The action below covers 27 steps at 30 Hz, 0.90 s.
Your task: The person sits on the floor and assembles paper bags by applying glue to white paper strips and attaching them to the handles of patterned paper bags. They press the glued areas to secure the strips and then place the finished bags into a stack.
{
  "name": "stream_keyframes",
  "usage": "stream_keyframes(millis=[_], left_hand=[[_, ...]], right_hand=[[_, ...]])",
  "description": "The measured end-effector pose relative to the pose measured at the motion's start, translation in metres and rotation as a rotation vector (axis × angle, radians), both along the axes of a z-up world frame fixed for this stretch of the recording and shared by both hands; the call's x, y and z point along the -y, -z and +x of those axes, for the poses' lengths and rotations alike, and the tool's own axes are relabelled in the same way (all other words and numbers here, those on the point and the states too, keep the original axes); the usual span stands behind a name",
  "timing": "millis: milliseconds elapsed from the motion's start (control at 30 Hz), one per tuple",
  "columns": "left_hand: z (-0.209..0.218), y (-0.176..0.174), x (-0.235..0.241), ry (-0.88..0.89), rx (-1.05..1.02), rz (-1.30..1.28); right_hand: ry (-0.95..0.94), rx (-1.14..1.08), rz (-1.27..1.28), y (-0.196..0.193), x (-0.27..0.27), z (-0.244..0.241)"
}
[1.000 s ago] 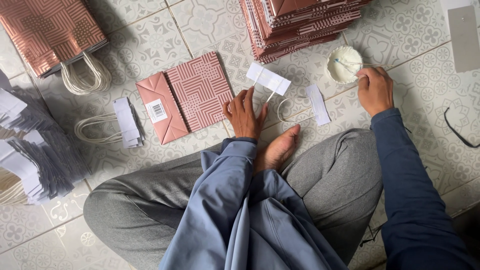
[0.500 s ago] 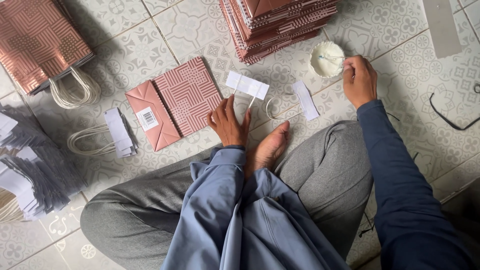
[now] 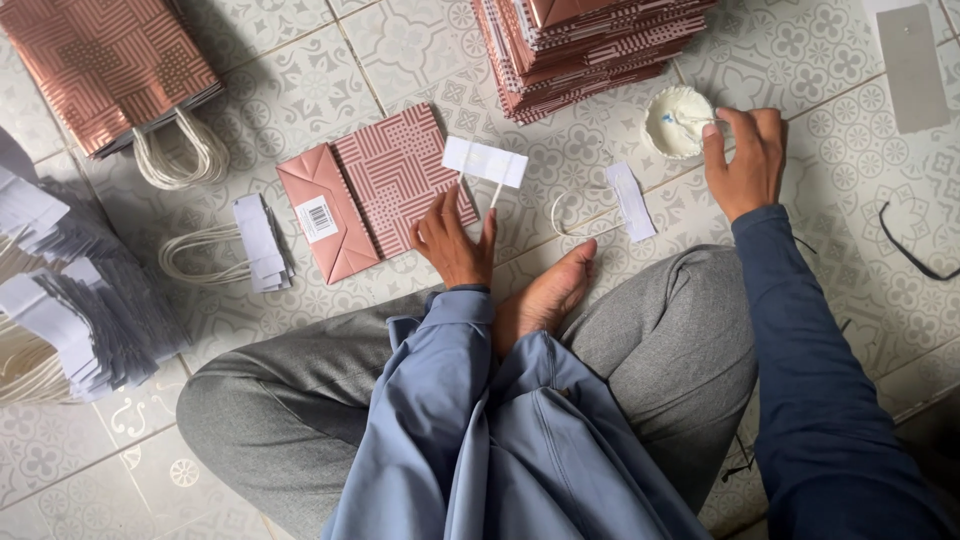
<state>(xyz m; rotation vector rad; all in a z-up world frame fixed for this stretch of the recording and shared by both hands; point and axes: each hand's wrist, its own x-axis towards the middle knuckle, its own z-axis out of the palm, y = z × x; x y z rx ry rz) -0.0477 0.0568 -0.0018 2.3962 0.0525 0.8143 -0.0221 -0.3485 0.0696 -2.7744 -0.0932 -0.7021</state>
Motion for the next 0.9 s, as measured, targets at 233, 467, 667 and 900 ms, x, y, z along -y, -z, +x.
stream_keyframes(millis=[233,467,667,900], left_hand=[[0.002,-0.019,-0.046,-0.076,-0.053,-0.001],[0.004,-0.032,-0.082,0.008,-0.104,-0.020],[0.006,-0.002,-0.080,0.039,-0.157,-0.042],[0.004,-0.005,-0.079,0.047,-0.153,-0.031]], right_hand=[[-0.441,-0.276,0.026,-0.001,-0.113,0.022],[-0.545,-0.637,-0.224,0.024,-0.177,0.059],[-0.545,-0.557,-0.318,0.040,-0.176,0.058],[-0.619,-0.508,-0.160,0.057,-0.153,0.062]])
